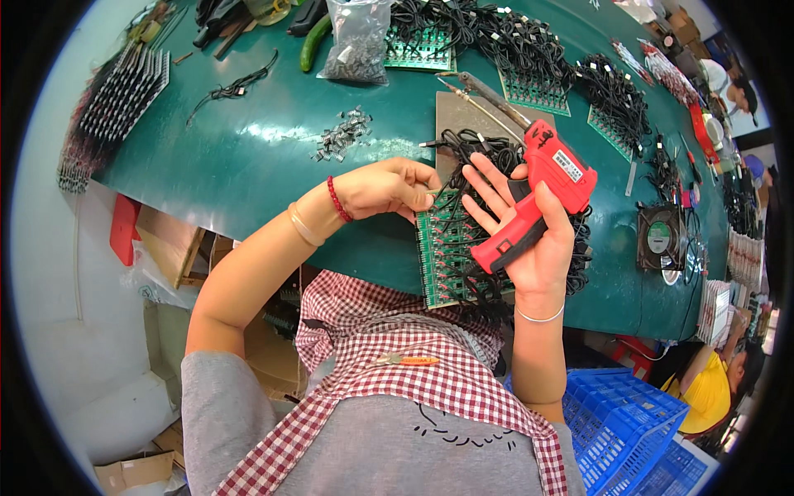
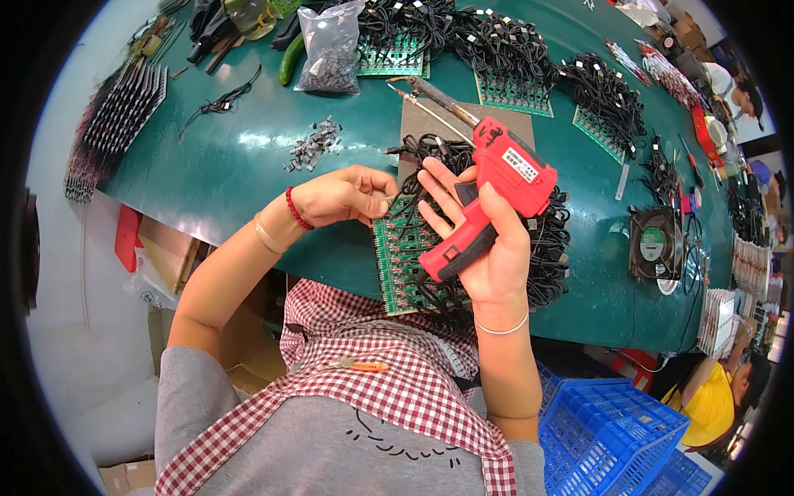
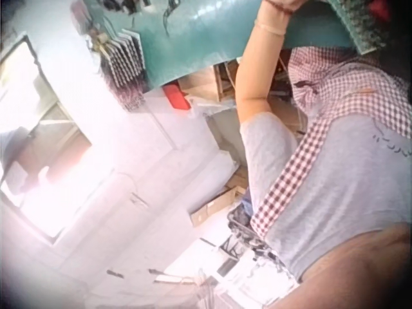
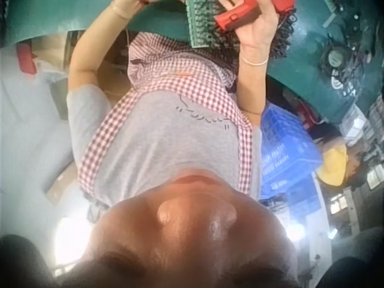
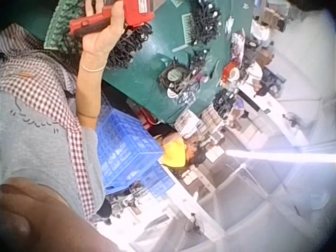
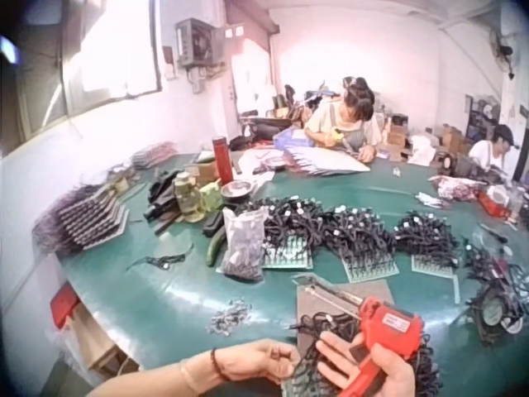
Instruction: The person solders multiple wires onto a green printed circuit board using a soldering iron.
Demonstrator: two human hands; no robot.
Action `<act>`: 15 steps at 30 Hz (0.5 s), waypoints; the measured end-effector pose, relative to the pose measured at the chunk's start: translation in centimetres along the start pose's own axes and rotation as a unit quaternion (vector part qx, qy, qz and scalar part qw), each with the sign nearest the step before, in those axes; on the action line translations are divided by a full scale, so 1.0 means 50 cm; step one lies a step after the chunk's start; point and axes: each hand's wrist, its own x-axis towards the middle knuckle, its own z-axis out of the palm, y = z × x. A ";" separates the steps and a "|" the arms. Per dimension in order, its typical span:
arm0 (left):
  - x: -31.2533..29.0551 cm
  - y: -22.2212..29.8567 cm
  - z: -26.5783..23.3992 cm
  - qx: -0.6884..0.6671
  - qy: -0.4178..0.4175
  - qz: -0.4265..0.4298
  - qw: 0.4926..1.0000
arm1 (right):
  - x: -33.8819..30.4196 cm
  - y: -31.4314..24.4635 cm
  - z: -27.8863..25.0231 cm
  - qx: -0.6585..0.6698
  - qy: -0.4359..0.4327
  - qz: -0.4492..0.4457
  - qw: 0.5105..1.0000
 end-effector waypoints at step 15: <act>-0.038 0.027 0.052 0.027 0.067 -0.082 0.994 | -0.017 -0.024 -0.005 0.096 -0.004 0.002 0.995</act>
